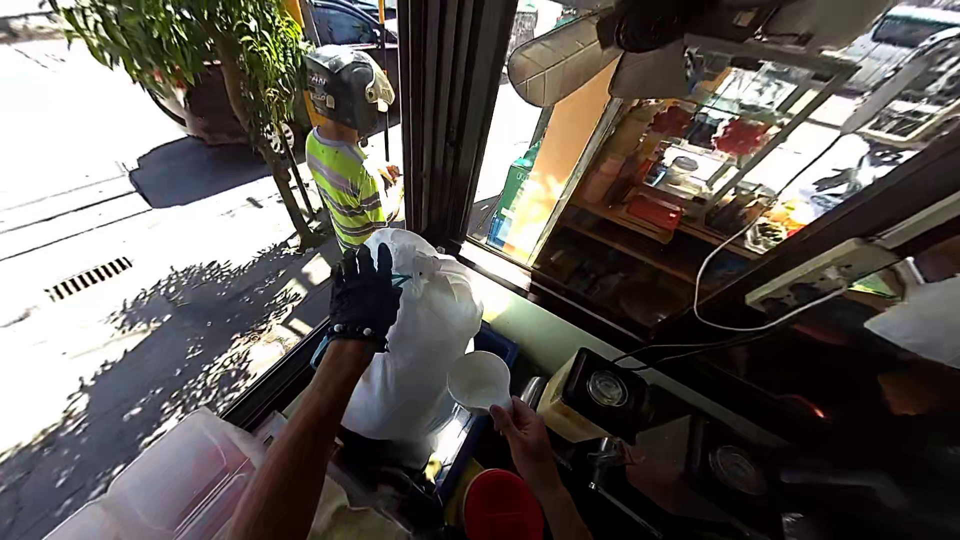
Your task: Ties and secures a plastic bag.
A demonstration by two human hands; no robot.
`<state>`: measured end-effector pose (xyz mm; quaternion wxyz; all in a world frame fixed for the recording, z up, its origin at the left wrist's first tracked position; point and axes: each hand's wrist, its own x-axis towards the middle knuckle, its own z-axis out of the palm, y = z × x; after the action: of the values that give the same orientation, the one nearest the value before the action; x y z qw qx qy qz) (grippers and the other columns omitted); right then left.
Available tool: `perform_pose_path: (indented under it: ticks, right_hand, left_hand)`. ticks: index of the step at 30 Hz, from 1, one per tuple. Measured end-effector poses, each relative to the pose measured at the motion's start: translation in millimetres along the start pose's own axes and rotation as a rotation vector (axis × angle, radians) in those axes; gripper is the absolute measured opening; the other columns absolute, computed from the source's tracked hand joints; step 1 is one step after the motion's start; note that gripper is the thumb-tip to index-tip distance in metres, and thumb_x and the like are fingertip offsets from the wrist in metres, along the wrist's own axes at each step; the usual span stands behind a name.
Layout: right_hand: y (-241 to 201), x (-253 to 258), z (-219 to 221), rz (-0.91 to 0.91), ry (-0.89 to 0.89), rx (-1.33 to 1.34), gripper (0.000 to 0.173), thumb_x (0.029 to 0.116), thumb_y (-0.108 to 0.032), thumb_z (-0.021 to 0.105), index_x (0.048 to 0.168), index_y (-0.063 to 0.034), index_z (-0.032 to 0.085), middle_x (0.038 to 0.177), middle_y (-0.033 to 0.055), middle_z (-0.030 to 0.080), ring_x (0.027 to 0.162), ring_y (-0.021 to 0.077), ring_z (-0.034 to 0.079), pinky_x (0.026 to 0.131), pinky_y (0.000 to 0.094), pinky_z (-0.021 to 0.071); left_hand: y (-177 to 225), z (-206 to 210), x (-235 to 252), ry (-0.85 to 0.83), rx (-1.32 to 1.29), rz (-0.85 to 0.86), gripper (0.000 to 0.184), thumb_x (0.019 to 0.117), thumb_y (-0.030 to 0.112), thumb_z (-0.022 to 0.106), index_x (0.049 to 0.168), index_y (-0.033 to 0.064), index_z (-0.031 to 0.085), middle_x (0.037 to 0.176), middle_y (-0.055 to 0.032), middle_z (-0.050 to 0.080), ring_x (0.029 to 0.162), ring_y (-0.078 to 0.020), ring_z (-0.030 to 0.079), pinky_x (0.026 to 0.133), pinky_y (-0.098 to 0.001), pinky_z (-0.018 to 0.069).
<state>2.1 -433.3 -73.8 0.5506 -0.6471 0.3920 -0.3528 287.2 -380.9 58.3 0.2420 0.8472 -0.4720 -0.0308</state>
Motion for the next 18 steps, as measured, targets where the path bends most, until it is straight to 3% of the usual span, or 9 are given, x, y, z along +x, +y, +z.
perform_pose_path:
  ticks: [1,3,5,7,8,12,14,16,18]
  right_hand:
    - [-0.4,5.3,0.5,-0.014,0.009,-0.012,0.031,0.0958,-0.033,0.067,0.098,-0.0022,0.069,0.080,-0.0001,0.064,0.071,0.0046,0.061,0.068,0.0215,0.0541]
    - [-0.5,10.4,1.2,-0.044,0.029,-0.004,0.038,0.0940,-0.039,0.068,0.099,-0.0018,0.071,0.086,0.0023,0.066,0.077,0.0066,0.064,0.073,0.0235,0.0556]
    - [2.4,9.2,3.8,-0.044,0.043,0.104,0.033,0.0949,-0.034,0.069,0.101,-0.0014,0.071,0.086,0.0003,0.067,0.076,0.0040,0.064,0.073,0.0215,0.0559]
    - [5.5,5.5,8.1,-0.027,0.043,0.251,0.021,0.0971,-0.024,0.065,0.099,-0.0040,0.068,0.077,-0.0055,0.066,0.069,-0.0001,0.061,0.069,0.0186,0.0534]
    - [6.6,3.7,10.3,-0.016,0.033,0.287,0.019,0.0976,-0.023,0.064,0.098,-0.0045,0.067,0.075,-0.0066,0.065,0.068,-0.0006,0.060,0.069,0.0182,0.0527]
    - [3.5,1.7,17.7,-0.025,0.014,0.279,0.021,0.0971,-0.026,0.066,0.097,-0.0053,0.067,0.076,-0.0063,0.066,0.069,-0.0004,0.061,0.069,0.0180,0.0528]
    - [-0.2,4.7,17.9,-0.069,0.046,0.271,0.021,0.0964,-0.027,0.067,0.095,-0.0065,0.068,0.075,-0.0070,0.066,0.067,-0.0009,0.061,0.067,0.0174,0.0527]
    - [-4.5,10.9,17.3,-0.123,0.074,0.267,0.019,0.0968,-0.026,0.067,0.093,-0.0070,0.067,0.074,-0.0072,0.066,0.066,-0.0012,0.060,0.066,0.0169,0.0520]
    - [-7.6,13.4,15.7,-0.148,0.109,0.216,0.019,0.0964,-0.025,0.068,0.092,-0.0071,0.067,0.073,-0.0065,0.065,0.065,-0.0011,0.059,0.065,0.0171,0.0518]
  left_hand:
    - [-5.5,-3.1,6.4,-0.078,-0.045,-0.070,0.035,0.0957,0.010,0.068,0.128,-0.0021,0.062,0.130,-0.0294,0.061,0.124,-0.0462,0.056,0.100,-0.0642,0.0433]
    - [-29.7,1.7,19.7,-0.173,-0.110,-0.070,0.028,0.1007,0.012,0.061,0.119,-0.0090,0.064,0.120,-0.0316,0.064,0.116,-0.0457,0.061,0.098,-0.0624,0.0452]
    - [-72.2,56.0,45.3,0.263,-0.302,0.289,0.029,0.1014,0.017,0.057,0.107,-0.0090,0.068,0.104,-0.0295,0.068,0.094,-0.0428,0.067,0.080,-0.0599,0.0539]
    - [-45.1,27.2,58.3,0.049,-0.565,0.133,0.033,0.1079,0.020,0.046,0.128,0.0008,0.064,0.127,-0.0144,0.067,0.116,-0.0255,0.063,0.102,-0.0478,0.0501]
    - [-26.1,10.8,55.5,0.051,-0.676,0.038,0.030,0.1078,0.015,0.048,0.123,-0.0022,0.067,0.124,-0.0159,0.068,0.116,-0.0256,0.063,0.105,-0.0475,0.0469]
    - [-17.6,-4.3,30.4,0.253,-0.913,0.116,0.029,0.1017,0.018,0.039,0.095,0.0091,0.067,0.092,0.0045,0.067,0.090,-0.0050,0.063,0.087,-0.0280,0.0529]
    - [-31.3,-34.1,11.8,0.354,-0.788,0.152,0.026,0.1026,0.017,0.044,0.097,0.0108,0.069,0.096,0.0034,0.068,0.091,-0.0073,0.063,0.086,-0.0316,0.0537]
    - [-70.2,-93.7,-13.6,0.358,-0.263,0.169,0.023,0.1056,0.021,0.050,0.116,0.0135,0.069,0.111,-0.0033,0.069,0.100,-0.0143,0.066,0.087,-0.0393,0.0565]
    - [-86.2,-126.6,-37.9,0.296,0.036,0.137,0.025,0.1051,0.029,0.051,0.119,0.0154,0.068,0.108,-0.0055,0.070,0.091,-0.0155,0.068,0.075,-0.0427,0.0574]
